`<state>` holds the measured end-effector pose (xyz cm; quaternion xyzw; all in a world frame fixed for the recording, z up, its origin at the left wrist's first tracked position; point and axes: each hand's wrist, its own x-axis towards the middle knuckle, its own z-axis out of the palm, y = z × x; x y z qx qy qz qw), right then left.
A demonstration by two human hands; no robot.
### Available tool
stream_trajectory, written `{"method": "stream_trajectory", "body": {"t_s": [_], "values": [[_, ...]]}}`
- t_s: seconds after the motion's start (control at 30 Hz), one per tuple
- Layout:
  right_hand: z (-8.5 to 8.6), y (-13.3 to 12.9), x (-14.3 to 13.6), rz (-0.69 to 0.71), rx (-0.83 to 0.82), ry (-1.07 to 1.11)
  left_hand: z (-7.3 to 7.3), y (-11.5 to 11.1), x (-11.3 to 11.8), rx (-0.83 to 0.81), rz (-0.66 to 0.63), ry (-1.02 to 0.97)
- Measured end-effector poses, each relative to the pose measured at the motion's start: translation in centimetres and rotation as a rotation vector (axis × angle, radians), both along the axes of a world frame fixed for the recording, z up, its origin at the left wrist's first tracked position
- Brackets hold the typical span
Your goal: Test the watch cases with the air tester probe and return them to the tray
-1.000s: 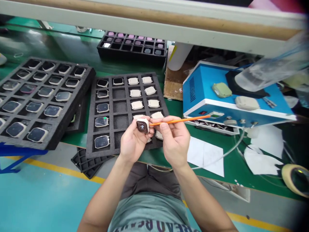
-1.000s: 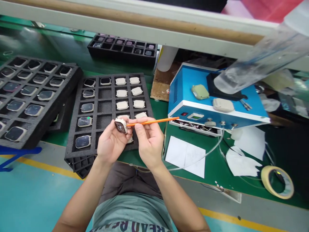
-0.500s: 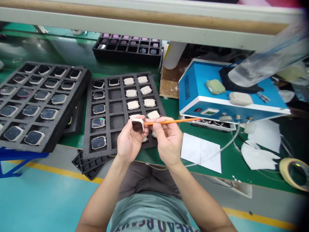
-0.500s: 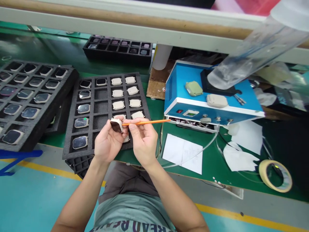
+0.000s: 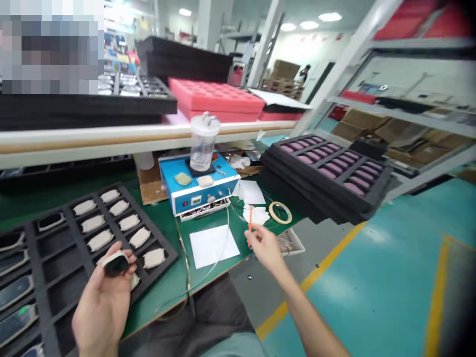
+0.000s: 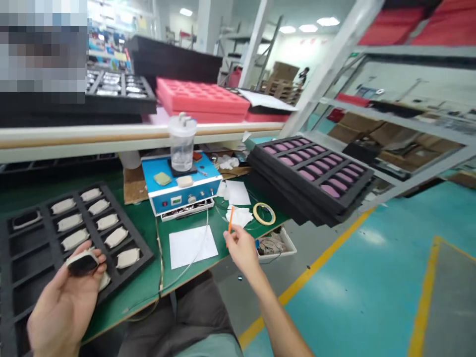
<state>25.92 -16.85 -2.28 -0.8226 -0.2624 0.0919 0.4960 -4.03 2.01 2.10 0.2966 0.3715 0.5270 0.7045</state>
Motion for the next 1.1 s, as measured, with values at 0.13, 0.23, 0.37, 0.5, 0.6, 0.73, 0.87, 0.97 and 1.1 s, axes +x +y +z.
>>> {"method": "stream_trajectory", "body": {"t_s": [0.13, 0.23, 0.37, 0.5, 0.6, 0.73, 0.87, 0.97, 1.1], "values": [[0.0, 1.1, 0.8, 0.01, -0.008, -0.061, 0.3, -0.8, 0.1, 0.125, -0.015, 0.155], [1.3, 2.1, 0.3, 0.016, 0.026, -0.091, 0.0, -1.4, 0.2, 0.166, -0.009, 0.247], [1.7, 2.7, -0.4, 0.099, 0.064, -0.025, -0.3, -1.7, 0.3, 0.206, -0.001, 0.33], [1.4, 3.5, -1.0, 0.15, 0.085, 0.156, -0.5, -1.9, 0.3, 0.259, 0.002, 0.342], [2.0, 3.9, -2.0, 0.314, 0.094, 0.345, -0.5, -2.0, 0.3, 0.26, 0.009, 0.313], [3.3, 4.0, -5.3, 0.607, 0.254, 0.697, -0.3, -2.0, 0.3, 0.211, 0.02, 0.156], [3.7, 4.9, -9.6, 0.956, 0.393, 0.974, 0.1, -1.8, 0.8, 0.075, -0.026, 0.027], [3.9, 6.5, -12.0, 1.07, 0.421, 0.859, 0.1, -1.6, 1.8, 0.074, -0.044, 0.04], [4.9, 9.0, -13.4, 1.079, 0.51, 0.63, -0.6, -1.6, 2.9, 0.184, 0.009, 0.199]]}}
